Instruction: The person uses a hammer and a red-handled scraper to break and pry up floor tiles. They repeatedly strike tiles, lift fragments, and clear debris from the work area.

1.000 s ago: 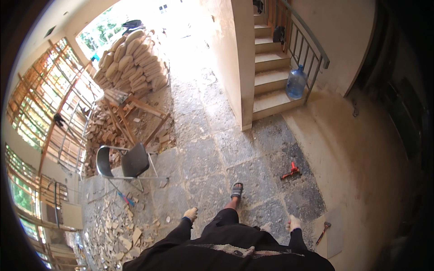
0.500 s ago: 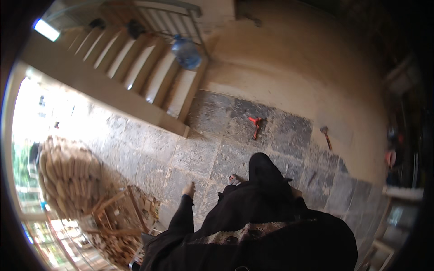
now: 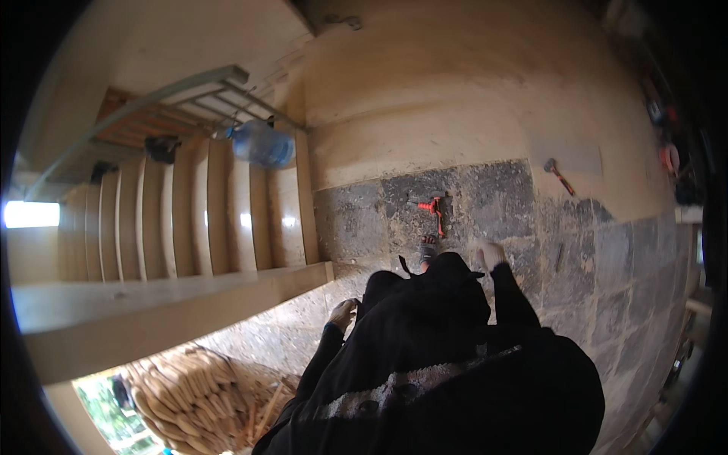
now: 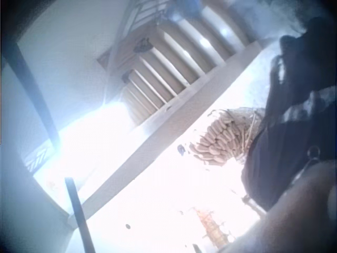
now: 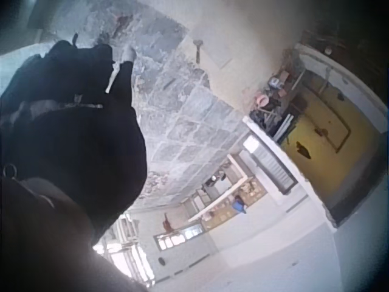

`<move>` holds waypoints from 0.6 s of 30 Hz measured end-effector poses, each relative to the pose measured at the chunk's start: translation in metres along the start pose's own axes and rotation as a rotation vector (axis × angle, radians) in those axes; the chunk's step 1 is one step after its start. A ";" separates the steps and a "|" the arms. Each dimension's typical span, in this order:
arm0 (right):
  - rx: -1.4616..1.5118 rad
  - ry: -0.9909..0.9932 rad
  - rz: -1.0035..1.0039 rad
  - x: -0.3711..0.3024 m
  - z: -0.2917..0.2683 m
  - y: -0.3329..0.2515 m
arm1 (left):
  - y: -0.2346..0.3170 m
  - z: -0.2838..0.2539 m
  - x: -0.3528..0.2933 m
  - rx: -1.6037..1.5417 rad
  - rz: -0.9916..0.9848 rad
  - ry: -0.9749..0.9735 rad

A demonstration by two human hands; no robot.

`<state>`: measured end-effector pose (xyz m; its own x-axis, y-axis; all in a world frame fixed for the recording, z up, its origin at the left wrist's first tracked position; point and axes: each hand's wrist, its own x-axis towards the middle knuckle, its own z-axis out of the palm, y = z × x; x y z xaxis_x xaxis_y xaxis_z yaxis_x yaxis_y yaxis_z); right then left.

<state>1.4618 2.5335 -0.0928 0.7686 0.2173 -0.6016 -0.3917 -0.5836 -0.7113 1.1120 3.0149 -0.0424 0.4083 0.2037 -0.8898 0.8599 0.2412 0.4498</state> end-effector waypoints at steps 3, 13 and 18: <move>0.535 0.172 0.128 0.019 -0.022 -0.103 | 0.062 -0.013 0.015 -0.080 -0.139 0.207; 0.300 0.733 -0.001 -0.021 -0.010 0.066 | 0.281 -0.060 0.117 0.058 0.014 0.066; 1.122 1.061 0.906 -0.163 0.115 0.102 | 0.375 -0.057 0.209 0.339 0.110 -0.108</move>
<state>1.2380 2.5290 -0.1087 -0.0738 -0.6461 -0.7597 -0.6081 0.6329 -0.4792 1.5023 3.2022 -0.0550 0.5180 0.1054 -0.8489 0.8545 -0.1083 0.5080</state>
